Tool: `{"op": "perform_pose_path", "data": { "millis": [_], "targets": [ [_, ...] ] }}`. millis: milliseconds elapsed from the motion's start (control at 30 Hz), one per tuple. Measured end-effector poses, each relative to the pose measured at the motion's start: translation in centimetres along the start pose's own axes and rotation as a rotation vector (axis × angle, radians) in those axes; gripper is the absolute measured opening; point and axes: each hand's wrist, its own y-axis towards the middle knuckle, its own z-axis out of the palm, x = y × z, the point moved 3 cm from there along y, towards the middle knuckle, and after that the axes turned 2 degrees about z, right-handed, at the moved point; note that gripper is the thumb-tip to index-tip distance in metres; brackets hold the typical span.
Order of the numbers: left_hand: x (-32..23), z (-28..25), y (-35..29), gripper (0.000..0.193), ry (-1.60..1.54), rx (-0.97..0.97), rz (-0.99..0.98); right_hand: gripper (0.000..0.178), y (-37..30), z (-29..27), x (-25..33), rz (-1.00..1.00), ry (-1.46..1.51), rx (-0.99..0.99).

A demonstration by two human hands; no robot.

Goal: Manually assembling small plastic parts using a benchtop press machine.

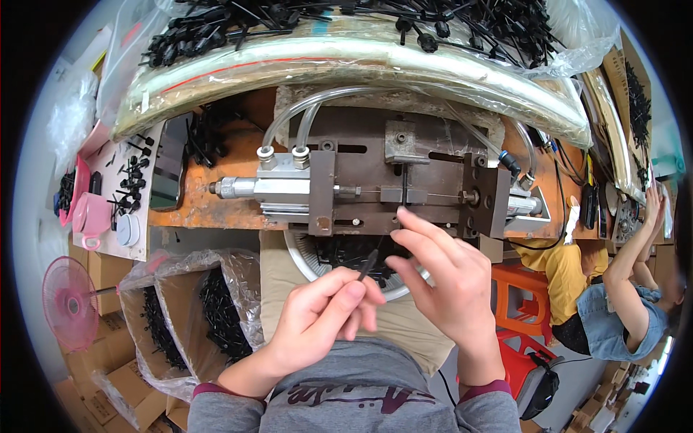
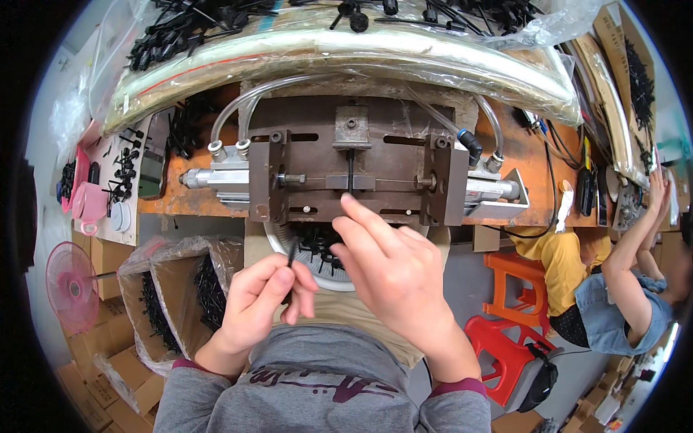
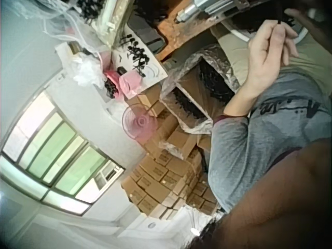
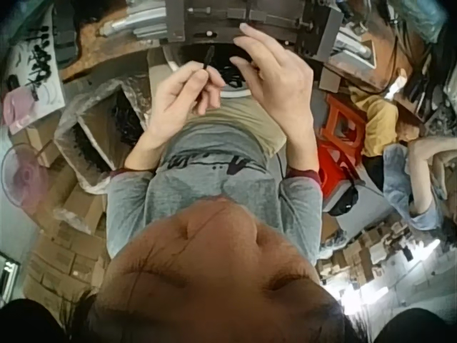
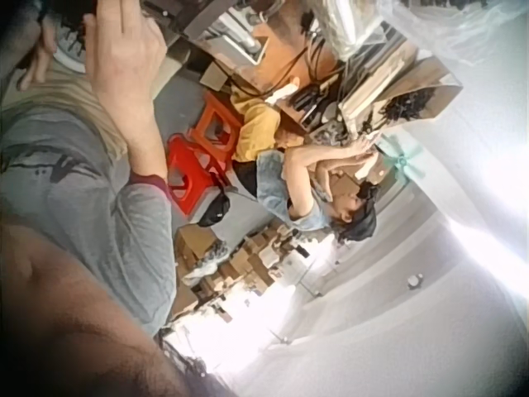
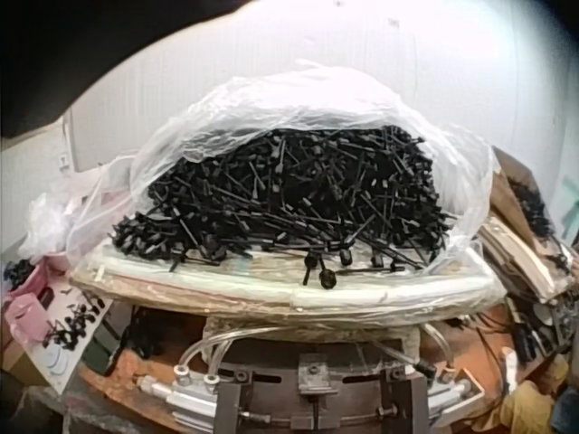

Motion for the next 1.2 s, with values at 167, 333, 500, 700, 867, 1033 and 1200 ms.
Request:
{"op": "perform_pose_path", "data": {
  "millis": [167, 333, 500, 700, 867, 1033, 1200],
  "targets": [
    [0.6, 0.8, -0.6, 0.029, -0.096, 0.045, 0.014, 0.014, -0.2, -0.5, 2.3, 0.484, 0.812, 0.06],
    [-0.2, 0.9, -1.8, 0.027, -0.015, 0.129, -0.03, 0.006, 0.4, 0.3, 3.1, 0.503, 0.959, -0.199],
    [-0.5, -0.4, -4.5, 0.024, 0.017, 0.034, 0.193, 0.011, 5.4, -1.6, 4.3, 0.268, 1.061, -0.475],
    [-2.0, -3.3, -7.1, 0.023, -0.025, -0.185, 0.396, 0.016, 18.1, -0.5, 12.4, -0.421, 1.069, -0.624],
    [-4.0, -4.2, -8.3, 0.018, 0.345, -0.412, 0.723, 0.038, 32.9, 5.5, 12.6, 0.004, 0.904, -0.192],
    [-5.2, -8.5, -11.6, 0.017, 0.669, -0.817, 0.756, 0.044, 32.3, 7.6, 11.1, 0.016, 0.65, -0.199],
    [-7.5, -15.2, -11.6, 0.015, 0.927, -1.204, 0.911, 0.027, 23.0, 5.2, 9.4, 0.046, 0.806, -0.008]
  ]
}}
